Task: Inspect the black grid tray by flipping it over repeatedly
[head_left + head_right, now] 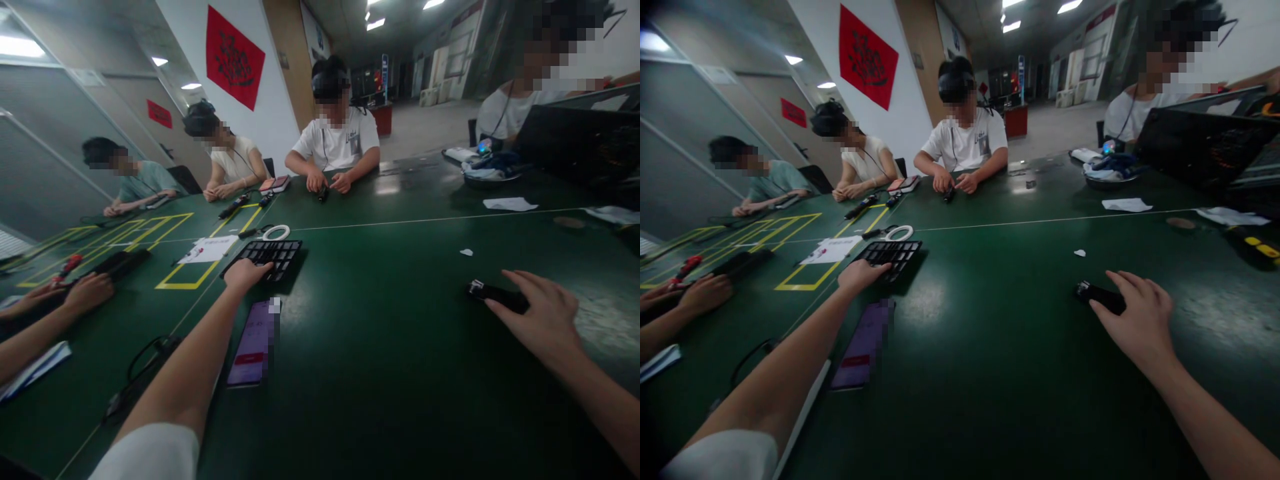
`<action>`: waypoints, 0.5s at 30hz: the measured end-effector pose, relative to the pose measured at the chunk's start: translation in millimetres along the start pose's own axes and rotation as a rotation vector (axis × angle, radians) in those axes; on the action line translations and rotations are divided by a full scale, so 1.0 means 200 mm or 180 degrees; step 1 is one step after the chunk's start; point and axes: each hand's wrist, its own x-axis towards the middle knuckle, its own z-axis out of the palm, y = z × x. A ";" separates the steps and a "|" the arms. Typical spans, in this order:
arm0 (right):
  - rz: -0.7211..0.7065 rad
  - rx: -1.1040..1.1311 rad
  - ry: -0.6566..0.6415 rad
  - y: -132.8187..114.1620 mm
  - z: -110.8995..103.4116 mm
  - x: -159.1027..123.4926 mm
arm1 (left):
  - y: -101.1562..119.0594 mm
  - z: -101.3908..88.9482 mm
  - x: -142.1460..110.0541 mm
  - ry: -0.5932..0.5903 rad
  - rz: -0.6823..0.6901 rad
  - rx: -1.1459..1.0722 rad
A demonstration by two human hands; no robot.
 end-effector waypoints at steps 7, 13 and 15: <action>-0.0280 0.0049 -0.0258 0.08 0.07 0.00 | 0.03 0.04 -0.01 0.0035 0.0058 -0.0053; 0.0273 0.0990 -0.0882 -0.11 -0.05 -0.04 | 0.15 -0.11 -0.30 0.0394 0.0623 -0.0529; 0.0199 0.1306 -0.1235 -0.24 -0.10 -0.10 | 0.21 -0.15 -0.50 0.0434 0.1090 -0.1102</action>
